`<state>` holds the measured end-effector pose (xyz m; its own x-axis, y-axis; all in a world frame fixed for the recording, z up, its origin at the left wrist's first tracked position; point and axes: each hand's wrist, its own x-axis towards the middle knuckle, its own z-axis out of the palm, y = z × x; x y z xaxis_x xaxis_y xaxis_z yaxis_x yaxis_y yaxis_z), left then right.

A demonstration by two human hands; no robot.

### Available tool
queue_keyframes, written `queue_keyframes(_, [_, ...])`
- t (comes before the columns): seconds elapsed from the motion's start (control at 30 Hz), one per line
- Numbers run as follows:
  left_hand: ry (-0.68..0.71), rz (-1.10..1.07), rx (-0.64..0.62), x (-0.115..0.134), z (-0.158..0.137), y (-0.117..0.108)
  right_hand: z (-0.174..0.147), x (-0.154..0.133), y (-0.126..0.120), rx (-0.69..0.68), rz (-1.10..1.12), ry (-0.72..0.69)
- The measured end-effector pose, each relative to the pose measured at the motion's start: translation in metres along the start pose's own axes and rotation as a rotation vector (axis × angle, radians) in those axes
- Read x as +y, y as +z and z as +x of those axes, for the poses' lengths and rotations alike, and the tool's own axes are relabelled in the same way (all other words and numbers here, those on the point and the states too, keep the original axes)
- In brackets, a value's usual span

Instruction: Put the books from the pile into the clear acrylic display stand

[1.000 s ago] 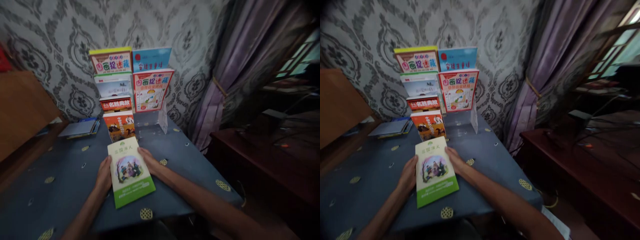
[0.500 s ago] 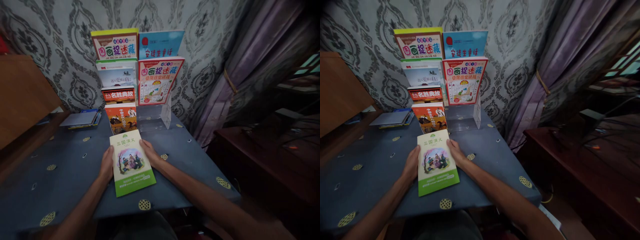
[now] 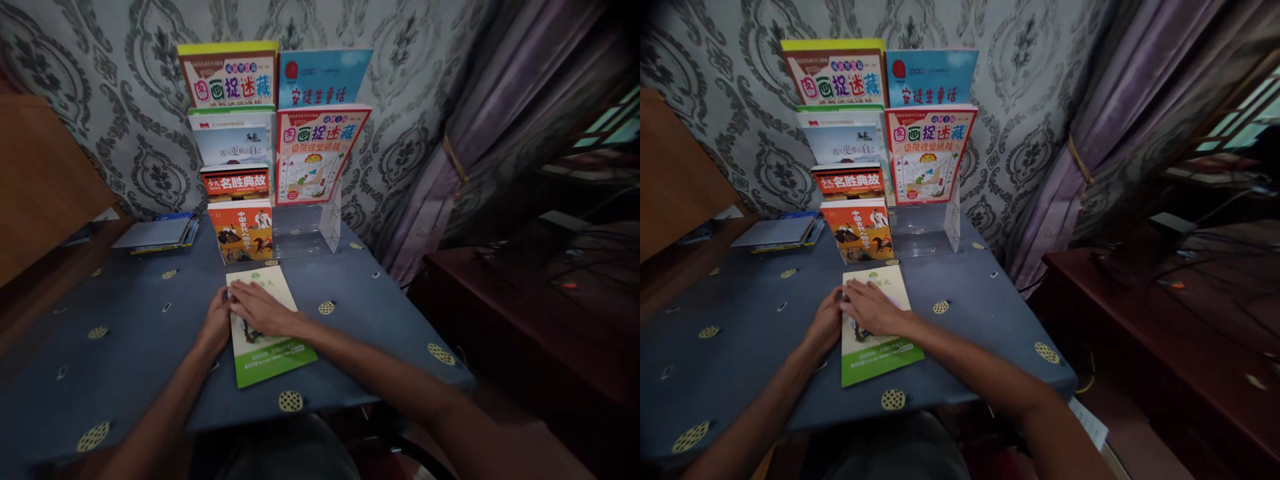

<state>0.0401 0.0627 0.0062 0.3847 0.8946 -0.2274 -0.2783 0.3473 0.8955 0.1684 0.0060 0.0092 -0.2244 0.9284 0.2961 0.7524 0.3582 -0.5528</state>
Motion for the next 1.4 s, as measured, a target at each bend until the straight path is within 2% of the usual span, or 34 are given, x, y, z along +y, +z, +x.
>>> queue_keyframes(0.07, [-0.02,-0.01,-0.021,0.001,0.0,-0.001,0.011,-0.004,0.005,-0.057,-0.068,0.031])
queue_keyframes(0.17, [-0.061,-0.011,-0.015,0.0,0.0,-0.002,0.014,0.003,0.001,-0.038,-0.173,0.122])
queue_keyframes(0.33, [-0.143,-0.004,0.066,-0.006,0.004,-0.004,-0.003,0.027,-0.026,-0.001,-0.231,0.376])
queue_keyframes(0.43, [-0.13,-0.004,0.046,-0.009,0.006,-0.005,-0.02,0.031,-0.035,0.032,-0.216,0.435])
queue_keyframes(0.77, [-0.138,-0.02,0.047,-0.009,0.003,-0.004,-0.07,0.003,-0.025,0.066,-0.191,0.464])
queue_keyframes(0.87, [-0.085,-0.006,0.021,-0.014,0.006,-0.006,-0.087,-0.001,-0.016,0.074,-0.194,0.394])
queue_keyframes(1.0, [-0.038,0.079,0.031,-0.025,0.013,-0.011,-0.103,0.009,-0.001,0.027,-0.251,0.197])
queue_keyframes(1.1, [0.065,0.182,0.039,-0.035,0.019,-0.016,-0.107,0.019,0.009,-0.005,-0.291,0.091])
queue_keyframes(1.2, [0.298,0.358,0.014,-0.045,0.026,-0.022,-0.107,0.023,0.012,-0.019,-0.323,0.069])
queue_keyframes(1.3, [0.569,0.668,0.031,-0.055,0.032,-0.028,-0.109,0.018,0.007,-0.051,-0.311,0.072])
queue_keyframes(1.4, [0.742,1.039,0.069,-0.064,0.035,-0.032,-0.112,0.006,-0.001,-0.112,-0.28,0.1])
